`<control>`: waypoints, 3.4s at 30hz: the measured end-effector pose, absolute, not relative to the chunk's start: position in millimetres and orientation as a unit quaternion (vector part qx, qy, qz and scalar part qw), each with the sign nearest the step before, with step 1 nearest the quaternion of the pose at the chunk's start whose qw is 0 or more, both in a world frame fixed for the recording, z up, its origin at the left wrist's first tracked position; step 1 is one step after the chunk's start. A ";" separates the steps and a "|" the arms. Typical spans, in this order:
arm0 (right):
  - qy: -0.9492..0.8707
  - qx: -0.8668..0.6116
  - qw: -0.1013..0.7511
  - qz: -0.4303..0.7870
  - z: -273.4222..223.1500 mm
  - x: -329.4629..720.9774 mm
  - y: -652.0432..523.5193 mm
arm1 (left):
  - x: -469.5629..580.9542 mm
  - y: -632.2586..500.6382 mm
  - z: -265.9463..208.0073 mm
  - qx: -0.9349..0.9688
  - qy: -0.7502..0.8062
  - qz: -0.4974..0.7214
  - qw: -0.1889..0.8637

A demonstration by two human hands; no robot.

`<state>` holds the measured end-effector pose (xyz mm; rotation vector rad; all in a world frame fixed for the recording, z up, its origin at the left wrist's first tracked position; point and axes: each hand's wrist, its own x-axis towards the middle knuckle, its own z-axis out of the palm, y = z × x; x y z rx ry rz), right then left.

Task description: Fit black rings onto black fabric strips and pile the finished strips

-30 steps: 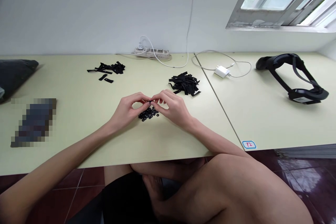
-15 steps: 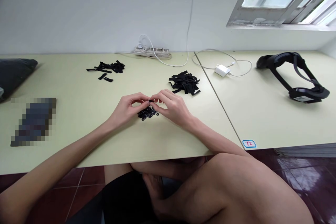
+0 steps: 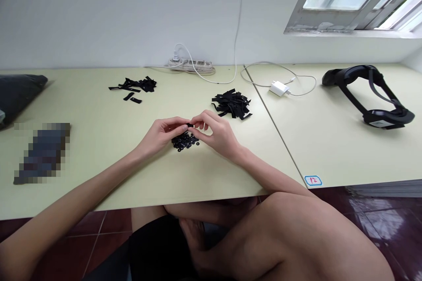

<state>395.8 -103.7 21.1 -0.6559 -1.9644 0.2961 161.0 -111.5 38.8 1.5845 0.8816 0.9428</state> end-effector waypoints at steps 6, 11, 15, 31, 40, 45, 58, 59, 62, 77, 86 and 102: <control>-0.773 -0.304 0.511 0.222 23.8 393.9 -106.3 | 161.5 -109.2 41.0 0.669 0.355 0.404 0.513; -0.756 -0.304 0.484 0.320 20.3 392.5 -105.5 | 162.9 -111.0 44.8 0.678 0.353 0.398 0.507; -0.736 -0.301 0.481 0.371 20.1 391.1 -105.7 | 162.2 -111.4 46.8 0.669 0.351 0.398 0.521; -0.749 -0.315 0.478 0.334 19.4 392.6 -107.2 | 160.1 -109.4 43.4 0.643 0.369 0.395 0.542; -0.775 -0.313 0.481 0.263 20.8 391.9 -107.8 | 159.2 -112.4 41.9 0.638 0.381 0.395 0.540; -0.789 -0.314 0.489 0.199 19.3 392.2 -106.6 | 160.9 -116.6 45.1 0.638 0.405 0.395 0.522; -0.855 -0.306 0.415 0.061 13.2 393.6 -106.5 | 165.4 -120.2 42.6 0.700 0.422 0.390 0.424; -0.857 -0.300 0.416 0.047 12.7 393.5 -106.2 | 165.5 -120.3 41.9 0.701 0.422 0.390 0.422; -0.859 -0.297 0.416 0.024 11.0 393.4 -105.5 | 166.4 -120.9 39.9 0.699 0.422 0.391 0.425; -0.780 -0.360 0.421 0.290 16.7 391.8 -107.2 | 166.1 -118.6 38.7 0.663 0.400 0.383 0.503; -0.730 -0.373 0.435 0.372 18.0 389.3 -108.5 | 164.5 -118.2 38.9 0.656 0.378 0.373 0.536; -0.747 -0.402 0.373 0.376 17.6 392.2 -105.0 | 155.3 -103.0 48.7 0.648 0.412 0.430 0.476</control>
